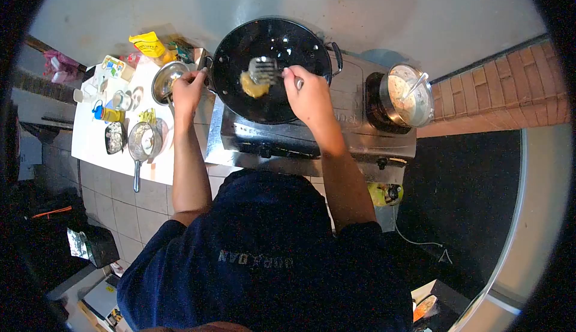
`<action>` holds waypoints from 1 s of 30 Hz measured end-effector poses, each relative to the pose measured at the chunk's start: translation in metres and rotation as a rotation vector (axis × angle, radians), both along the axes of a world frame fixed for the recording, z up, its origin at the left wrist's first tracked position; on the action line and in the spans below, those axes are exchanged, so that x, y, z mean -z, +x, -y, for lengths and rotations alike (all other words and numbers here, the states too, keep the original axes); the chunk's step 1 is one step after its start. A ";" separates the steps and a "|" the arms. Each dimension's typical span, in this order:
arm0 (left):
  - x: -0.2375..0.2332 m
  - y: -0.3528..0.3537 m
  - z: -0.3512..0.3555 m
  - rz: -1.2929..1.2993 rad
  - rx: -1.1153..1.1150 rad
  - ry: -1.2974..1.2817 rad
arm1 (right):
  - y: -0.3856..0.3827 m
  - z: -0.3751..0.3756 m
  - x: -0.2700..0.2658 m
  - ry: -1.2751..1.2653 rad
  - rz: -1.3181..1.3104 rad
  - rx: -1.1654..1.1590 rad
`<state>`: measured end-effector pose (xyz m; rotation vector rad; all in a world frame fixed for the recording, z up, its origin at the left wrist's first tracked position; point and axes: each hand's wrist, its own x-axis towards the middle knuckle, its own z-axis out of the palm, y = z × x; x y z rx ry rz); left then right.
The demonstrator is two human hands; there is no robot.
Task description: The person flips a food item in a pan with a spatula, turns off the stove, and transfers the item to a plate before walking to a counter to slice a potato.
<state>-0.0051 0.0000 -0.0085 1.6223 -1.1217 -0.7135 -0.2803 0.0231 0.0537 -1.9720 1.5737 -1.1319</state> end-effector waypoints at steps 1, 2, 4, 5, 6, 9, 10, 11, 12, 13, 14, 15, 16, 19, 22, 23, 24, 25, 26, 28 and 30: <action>-0.003 -0.001 -0.001 0.021 -0.010 -0.001 | -0.004 -0.003 -0.007 0.075 -0.074 0.045; -0.005 -0.002 -0.002 0.042 -0.019 -0.001 | -0.005 -0.003 -0.014 0.077 -0.075 0.044; 0.005 0.002 0.003 0.015 -0.003 -0.009 | -0.008 -0.003 -0.022 0.146 -0.204 0.142; 0.009 0.003 0.005 -0.011 0.012 -0.019 | -0.008 -0.001 -0.021 0.126 -0.205 0.143; 0.007 0.002 0.004 -0.013 0.015 -0.020 | -0.007 0.003 -0.013 0.126 -0.207 0.146; -0.002 -0.001 0.002 0.020 -0.011 0.023 | -0.001 0.008 0.009 -0.110 0.009 -0.004; -0.001 0.000 0.003 0.029 -0.010 0.018 | -0.001 0.006 0.008 -0.112 0.007 -0.005; -0.001 0.001 0.004 0.039 -0.011 0.014 | -0.001 0.002 0.007 -0.056 0.001 -0.009; -0.001 0.001 0.005 0.038 -0.013 0.014 | 0.000 -0.001 0.004 0.001 -0.005 -0.014; -0.002 0.001 0.005 0.037 -0.008 0.003 | -0.003 -0.004 0.001 0.016 -0.014 0.001; -0.002 0.002 0.006 0.037 -0.001 -0.006 | -0.006 -0.004 0.000 0.018 -0.015 0.000; 0.001 0.003 0.007 0.036 -0.002 -0.004 | -0.010 -0.004 -0.002 0.000 -0.058 0.062; 0.005 0.005 0.009 0.033 0.005 -0.025 | -0.011 -0.004 -0.005 -0.019 -0.102 0.124; -0.009 0.000 0.004 0.013 0.012 -0.002 | -0.008 0.004 -0.003 -0.056 -0.116 0.131; -0.009 0.000 0.004 0.002 0.012 0.020 | 0.000 0.009 0.007 -0.136 -0.016 0.071; -0.007 0.001 0.006 0.008 0.011 -0.001 | 0.000 0.007 0.008 -0.099 0.017 0.035; -0.009 0.000 0.005 0.008 0.010 -0.002 | 0.002 0.004 0.007 -0.063 0.052 -0.003; -0.011 0.000 0.004 -0.013 0.024 0.010 | 0.000 0.000 0.002 0.019 0.021 0.020; -0.012 0.001 0.003 -0.034 0.038 0.025 | -0.002 -0.002 -0.003 0.021 0.022 0.016; -0.002 0.005 0.007 0.001 0.032 0.000 | -0.008 -0.006 -0.007 0.003 -0.055 0.093; 0.001 0.005 0.007 0.033 0.030 -0.026 | -0.008 0.000 -0.003 -0.021 -0.081 0.119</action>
